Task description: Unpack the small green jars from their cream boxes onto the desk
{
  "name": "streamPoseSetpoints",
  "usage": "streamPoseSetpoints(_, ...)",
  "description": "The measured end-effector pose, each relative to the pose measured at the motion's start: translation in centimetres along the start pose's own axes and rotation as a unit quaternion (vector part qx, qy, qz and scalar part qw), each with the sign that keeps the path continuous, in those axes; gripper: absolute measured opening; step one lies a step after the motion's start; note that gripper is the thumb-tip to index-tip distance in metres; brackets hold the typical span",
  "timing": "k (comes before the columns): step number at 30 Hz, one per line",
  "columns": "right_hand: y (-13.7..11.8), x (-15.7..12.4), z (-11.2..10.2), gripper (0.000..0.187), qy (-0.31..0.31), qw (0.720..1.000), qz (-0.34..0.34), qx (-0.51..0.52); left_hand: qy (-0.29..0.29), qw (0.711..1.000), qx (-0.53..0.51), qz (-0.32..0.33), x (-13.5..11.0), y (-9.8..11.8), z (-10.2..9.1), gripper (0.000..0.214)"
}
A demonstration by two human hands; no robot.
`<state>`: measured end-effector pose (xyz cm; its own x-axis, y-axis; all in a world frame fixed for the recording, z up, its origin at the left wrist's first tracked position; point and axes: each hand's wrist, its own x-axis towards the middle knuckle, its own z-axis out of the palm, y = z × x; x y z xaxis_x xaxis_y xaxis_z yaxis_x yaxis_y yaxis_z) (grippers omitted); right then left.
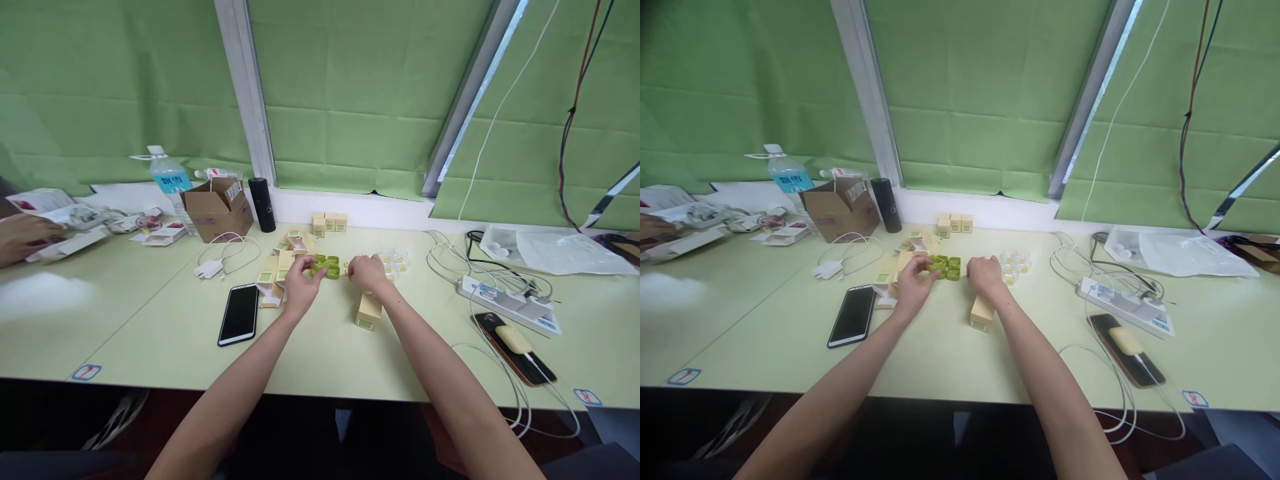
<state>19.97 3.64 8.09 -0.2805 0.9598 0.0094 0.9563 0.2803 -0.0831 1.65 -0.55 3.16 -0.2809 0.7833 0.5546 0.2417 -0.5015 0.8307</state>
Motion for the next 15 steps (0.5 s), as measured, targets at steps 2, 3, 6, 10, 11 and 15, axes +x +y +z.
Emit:
streamPoseSetpoints(2,-0.4,0.4,0.4,0.019,0.001,1.000,0.005,-0.006,-0.031,0.995,0.093,0.014,-0.1,0.5,-0.2,0.021)
streamPoseSetpoints(3,-0.5,0.4,0.5,0.018,0.003,1.000,0.008,-0.006,-0.050,0.988,0.142,0.018,-0.2,0.7,-0.4,0.020)
streamPoseSetpoints(6,-0.3,0.1,0.3,0.018,0.021,1.000,0.015,0.005,-0.104,0.953,0.285,0.028,-0.3,1.4,-0.7,0.020)
streamPoseSetpoints(10,1.5,-1.7,-0.8,0.025,0.096,0.992,0.059,0.054,-0.156,0.904,0.396,0.047,-0.2,1.1,-1.2,0.027)
streamPoseSetpoints(11,2.2,-2.3,-1.0,0.023,0.146,0.981,0.081,0.099,-0.167,0.897,0.407,0.049,-0.1,0.9,-1.2,0.029)
streamPoseSetpoints(15,4.1,-5.1,-0.4,0.020,0.339,0.896,0.123,0.259,-0.184,0.887,0.420,0.051,-0.1,-0.1,-1.4,0.037)
